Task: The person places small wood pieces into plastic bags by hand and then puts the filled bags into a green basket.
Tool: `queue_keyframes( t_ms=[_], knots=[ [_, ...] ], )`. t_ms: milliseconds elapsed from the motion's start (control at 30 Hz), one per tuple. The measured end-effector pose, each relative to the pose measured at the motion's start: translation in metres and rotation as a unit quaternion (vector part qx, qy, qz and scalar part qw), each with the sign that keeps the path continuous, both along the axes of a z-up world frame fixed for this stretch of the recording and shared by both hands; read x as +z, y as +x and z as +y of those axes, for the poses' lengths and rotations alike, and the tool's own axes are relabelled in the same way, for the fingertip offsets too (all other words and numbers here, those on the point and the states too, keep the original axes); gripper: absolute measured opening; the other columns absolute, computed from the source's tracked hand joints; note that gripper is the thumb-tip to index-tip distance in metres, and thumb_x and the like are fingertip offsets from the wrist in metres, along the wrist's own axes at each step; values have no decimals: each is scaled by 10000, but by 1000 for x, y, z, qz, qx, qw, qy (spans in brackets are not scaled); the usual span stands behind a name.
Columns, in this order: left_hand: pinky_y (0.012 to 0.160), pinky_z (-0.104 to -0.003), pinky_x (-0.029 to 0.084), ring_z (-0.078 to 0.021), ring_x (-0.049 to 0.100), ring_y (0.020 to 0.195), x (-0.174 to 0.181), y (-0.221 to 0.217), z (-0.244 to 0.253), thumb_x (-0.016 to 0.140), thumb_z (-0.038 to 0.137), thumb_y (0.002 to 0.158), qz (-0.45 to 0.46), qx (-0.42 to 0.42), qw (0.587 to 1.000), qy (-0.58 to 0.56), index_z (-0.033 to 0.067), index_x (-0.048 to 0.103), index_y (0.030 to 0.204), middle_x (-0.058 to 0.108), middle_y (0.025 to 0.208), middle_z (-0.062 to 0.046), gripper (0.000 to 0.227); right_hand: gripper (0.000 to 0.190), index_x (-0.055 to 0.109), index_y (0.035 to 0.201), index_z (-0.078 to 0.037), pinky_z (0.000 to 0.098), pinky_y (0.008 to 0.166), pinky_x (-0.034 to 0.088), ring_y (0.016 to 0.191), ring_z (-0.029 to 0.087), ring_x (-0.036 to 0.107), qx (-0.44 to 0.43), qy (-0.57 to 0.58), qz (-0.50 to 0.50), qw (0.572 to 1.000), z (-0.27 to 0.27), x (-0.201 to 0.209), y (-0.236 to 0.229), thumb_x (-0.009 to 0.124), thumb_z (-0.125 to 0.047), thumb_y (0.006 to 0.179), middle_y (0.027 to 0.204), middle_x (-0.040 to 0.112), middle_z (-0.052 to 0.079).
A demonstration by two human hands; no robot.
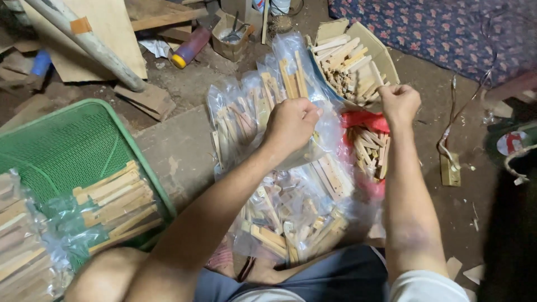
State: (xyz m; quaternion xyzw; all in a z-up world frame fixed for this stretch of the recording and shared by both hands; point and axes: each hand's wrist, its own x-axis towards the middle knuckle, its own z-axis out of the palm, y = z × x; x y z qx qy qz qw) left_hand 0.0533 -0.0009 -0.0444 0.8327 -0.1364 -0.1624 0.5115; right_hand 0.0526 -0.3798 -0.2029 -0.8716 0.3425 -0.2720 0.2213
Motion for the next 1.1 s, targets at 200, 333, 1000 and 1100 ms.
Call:
queue_keyframes(
  t_ms=[200,333,1000,1100],
  knots=[
    [529,-287,518,-111,593,534,24,-4,7,665,170,952,-20,-24,999,-40,81,733,831,668,669,-9,165,59,671,1151,-1,110,809,622,852,61,696,246,254,-115,928,108,241,-131,708,-47,1154,1049,707,50],
    [612,-327,559,-158,669,612,13,-8,5,673,217,914,-62,-16,997,-41,79,762,848,719,702,-28,177,111,674,1250,70,179,710,453,851,106,580,322,126,-12,938,165,290,-152,726,73,1152,1159,687,104],
    [746,-408,573,-308,752,886,13,-17,8,706,361,892,-2,-20,1000,-18,225,826,972,751,780,-90,198,121,818,1032,-109,420,942,539,1043,206,662,275,272,-6,922,199,182,-147,783,-161,929,1088,765,195],
    [677,-367,568,-260,749,745,23,-3,8,713,345,889,-8,-19,999,-29,195,823,962,706,645,-66,200,129,812,1005,-158,270,689,553,717,132,694,140,251,-8,958,129,124,-120,764,-269,960,762,754,82]
  ],
)
